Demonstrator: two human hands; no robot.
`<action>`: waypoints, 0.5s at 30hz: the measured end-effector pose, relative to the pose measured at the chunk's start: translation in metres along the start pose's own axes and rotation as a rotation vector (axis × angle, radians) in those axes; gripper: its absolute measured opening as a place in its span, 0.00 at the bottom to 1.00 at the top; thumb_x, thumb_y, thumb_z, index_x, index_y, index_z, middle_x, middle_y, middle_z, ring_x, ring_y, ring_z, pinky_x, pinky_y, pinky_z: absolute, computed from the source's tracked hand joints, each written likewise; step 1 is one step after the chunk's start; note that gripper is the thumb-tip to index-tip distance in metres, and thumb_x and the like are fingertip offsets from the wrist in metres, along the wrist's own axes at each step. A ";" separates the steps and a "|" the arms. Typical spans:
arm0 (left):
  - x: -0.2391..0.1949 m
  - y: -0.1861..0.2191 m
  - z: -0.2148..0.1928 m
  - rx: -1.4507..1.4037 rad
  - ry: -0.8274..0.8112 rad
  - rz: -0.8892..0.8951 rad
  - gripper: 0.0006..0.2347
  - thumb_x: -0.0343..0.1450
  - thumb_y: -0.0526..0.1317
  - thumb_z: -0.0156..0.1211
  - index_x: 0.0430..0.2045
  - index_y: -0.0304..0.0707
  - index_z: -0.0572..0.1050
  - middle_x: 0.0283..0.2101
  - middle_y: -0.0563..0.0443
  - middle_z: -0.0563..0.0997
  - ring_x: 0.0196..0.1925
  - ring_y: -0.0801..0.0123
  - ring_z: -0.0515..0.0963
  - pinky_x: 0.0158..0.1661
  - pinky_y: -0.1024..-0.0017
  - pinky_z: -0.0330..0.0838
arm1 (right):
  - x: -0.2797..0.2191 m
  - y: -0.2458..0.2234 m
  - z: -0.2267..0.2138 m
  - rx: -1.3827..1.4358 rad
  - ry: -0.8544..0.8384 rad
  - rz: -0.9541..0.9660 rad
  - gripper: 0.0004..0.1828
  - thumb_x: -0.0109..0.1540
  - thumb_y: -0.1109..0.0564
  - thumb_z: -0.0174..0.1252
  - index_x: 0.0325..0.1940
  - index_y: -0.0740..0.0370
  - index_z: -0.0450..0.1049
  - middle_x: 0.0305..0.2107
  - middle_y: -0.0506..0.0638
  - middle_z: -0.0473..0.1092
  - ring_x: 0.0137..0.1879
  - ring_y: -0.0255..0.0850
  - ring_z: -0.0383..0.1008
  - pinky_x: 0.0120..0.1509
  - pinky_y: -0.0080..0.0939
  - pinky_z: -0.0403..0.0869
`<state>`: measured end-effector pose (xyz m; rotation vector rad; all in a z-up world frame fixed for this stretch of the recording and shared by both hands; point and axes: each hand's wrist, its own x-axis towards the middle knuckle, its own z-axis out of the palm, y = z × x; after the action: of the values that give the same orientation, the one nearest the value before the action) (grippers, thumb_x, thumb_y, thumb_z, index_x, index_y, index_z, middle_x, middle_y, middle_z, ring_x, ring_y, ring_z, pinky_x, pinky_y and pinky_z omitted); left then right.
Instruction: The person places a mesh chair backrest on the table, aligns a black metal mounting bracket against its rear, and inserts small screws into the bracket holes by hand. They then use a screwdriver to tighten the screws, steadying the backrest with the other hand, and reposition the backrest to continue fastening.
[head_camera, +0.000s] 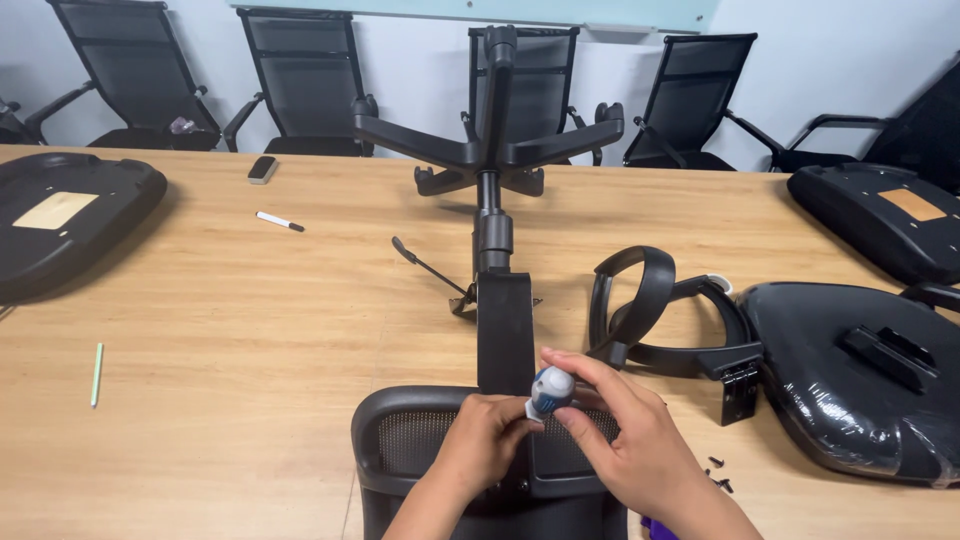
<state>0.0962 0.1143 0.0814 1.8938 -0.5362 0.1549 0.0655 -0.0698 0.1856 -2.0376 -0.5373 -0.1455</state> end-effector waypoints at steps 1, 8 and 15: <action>0.001 0.001 0.000 -0.002 0.001 -0.001 0.08 0.64 0.31 0.68 0.36 0.37 0.83 0.31 0.40 0.84 0.33 0.49 0.84 0.33 0.63 0.76 | 0.000 -0.001 -0.002 -0.001 -0.002 0.001 0.27 0.60 0.64 0.61 0.64 0.59 0.69 0.59 0.53 0.74 0.58 0.44 0.82 0.61 0.43 0.79; -0.001 -0.011 0.000 0.035 -0.070 0.028 0.06 0.66 0.31 0.66 0.36 0.35 0.81 0.31 0.39 0.83 0.35 0.47 0.83 0.35 0.61 0.76 | -0.002 0.001 -0.008 -0.165 -0.020 -0.179 0.27 0.60 0.65 0.60 0.64 0.61 0.71 0.60 0.55 0.73 0.65 0.48 0.76 0.65 0.44 0.74; 0.000 -0.005 0.001 0.058 -0.140 0.020 0.06 0.69 0.28 0.64 0.36 0.35 0.80 0.34 0.39 0.83 0.39 0.46 0.83 0.39 0.61 0.76 | -0.003 0.001 -0.009 -0.163 -0.022 -0.144 0.23 0.58 0.64 0.63 0.58 0.62 0.74 0.57 0.54 0.76 0.62 0.48 0.78 0.62 0.43 0.75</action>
<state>0.0983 0.1151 0.0770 1.9660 -0.6516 0.0521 0.0644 -0.0790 0.1890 -2.1599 -0.7053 -0.2609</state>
